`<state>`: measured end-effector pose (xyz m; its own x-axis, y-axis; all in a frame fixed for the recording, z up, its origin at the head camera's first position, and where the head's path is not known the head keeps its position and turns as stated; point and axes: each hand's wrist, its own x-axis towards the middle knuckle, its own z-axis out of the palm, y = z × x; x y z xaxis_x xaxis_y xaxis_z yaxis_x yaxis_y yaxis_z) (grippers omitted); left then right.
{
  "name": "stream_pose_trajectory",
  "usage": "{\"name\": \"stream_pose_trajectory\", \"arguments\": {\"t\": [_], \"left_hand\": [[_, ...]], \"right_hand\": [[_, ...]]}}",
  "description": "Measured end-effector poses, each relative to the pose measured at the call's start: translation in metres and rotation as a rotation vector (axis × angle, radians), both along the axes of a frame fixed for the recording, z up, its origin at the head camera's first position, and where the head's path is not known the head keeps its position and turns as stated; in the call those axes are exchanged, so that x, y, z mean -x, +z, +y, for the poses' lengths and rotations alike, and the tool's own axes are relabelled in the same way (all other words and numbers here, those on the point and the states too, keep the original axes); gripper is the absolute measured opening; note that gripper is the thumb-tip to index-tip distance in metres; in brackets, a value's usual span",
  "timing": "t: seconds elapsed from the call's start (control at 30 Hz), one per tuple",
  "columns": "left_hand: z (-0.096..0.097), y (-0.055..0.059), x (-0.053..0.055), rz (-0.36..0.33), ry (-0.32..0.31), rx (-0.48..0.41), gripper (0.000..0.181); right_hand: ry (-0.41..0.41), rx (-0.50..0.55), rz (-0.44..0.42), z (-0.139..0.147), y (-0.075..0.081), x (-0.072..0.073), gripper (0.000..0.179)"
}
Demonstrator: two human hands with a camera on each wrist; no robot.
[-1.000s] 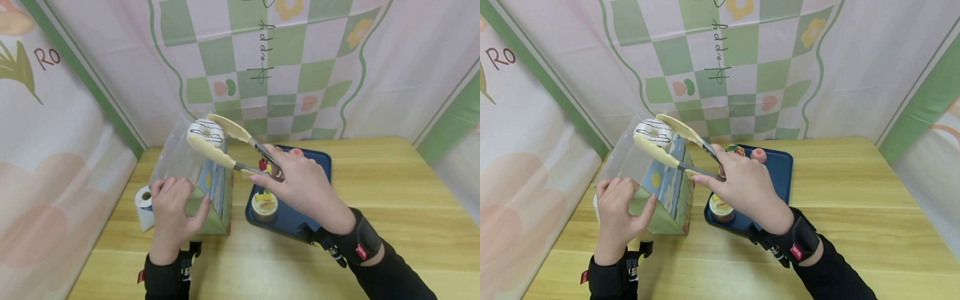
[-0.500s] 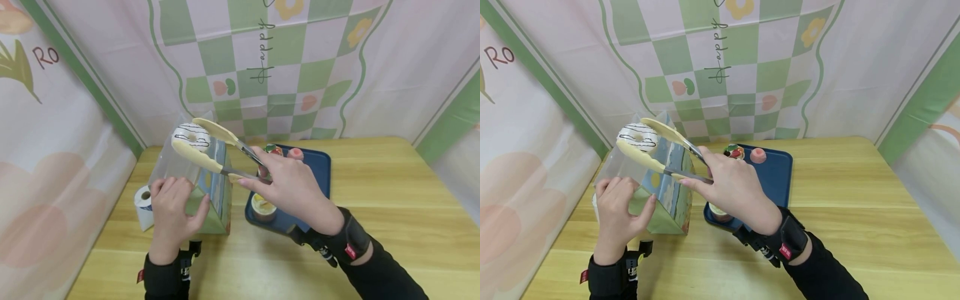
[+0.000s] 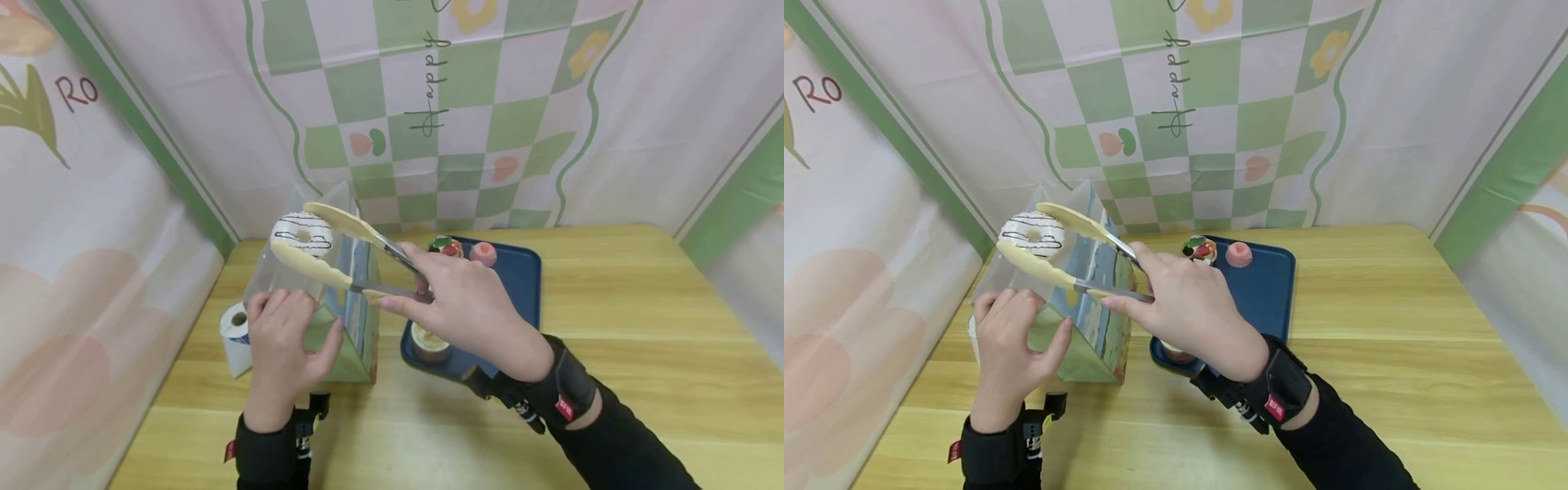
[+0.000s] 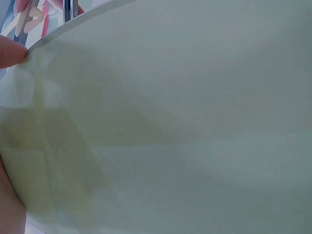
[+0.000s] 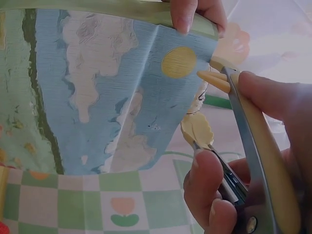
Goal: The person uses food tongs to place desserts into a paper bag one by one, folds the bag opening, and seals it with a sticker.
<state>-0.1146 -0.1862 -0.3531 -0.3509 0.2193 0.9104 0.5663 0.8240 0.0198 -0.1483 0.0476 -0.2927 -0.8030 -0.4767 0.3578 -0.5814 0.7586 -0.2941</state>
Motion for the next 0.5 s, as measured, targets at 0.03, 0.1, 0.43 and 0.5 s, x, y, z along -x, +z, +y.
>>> {"name": "stream_pose_trajectory", "arguments": {"t": [0.03,0.1,0.43,0.5], "left_hand": [[0.000,0.000,0.000,0.002,0.000,0.001,0.032],[0.000,0.000,0.000,0.004,0.000,0.001,0.031],[0.001,0.000,0.000,0.006,0.000,-0.001,0.030],[0.001,0.000,0.000,0.008,-0.002,-0.001,0.031]], "right_hand": [[-0.002,-0.001,-0.001,0.000,0.000,0.000,0.074],[-0.007,0.006,-0.017,0.001,0.000,-0.001,0.076],[-0.033,0.091,-0.040,0.018,-0.005,-0.001,0.079],[-0.039,0.107,-0.040,0.023,-0.006,0.000,0.078]]}}
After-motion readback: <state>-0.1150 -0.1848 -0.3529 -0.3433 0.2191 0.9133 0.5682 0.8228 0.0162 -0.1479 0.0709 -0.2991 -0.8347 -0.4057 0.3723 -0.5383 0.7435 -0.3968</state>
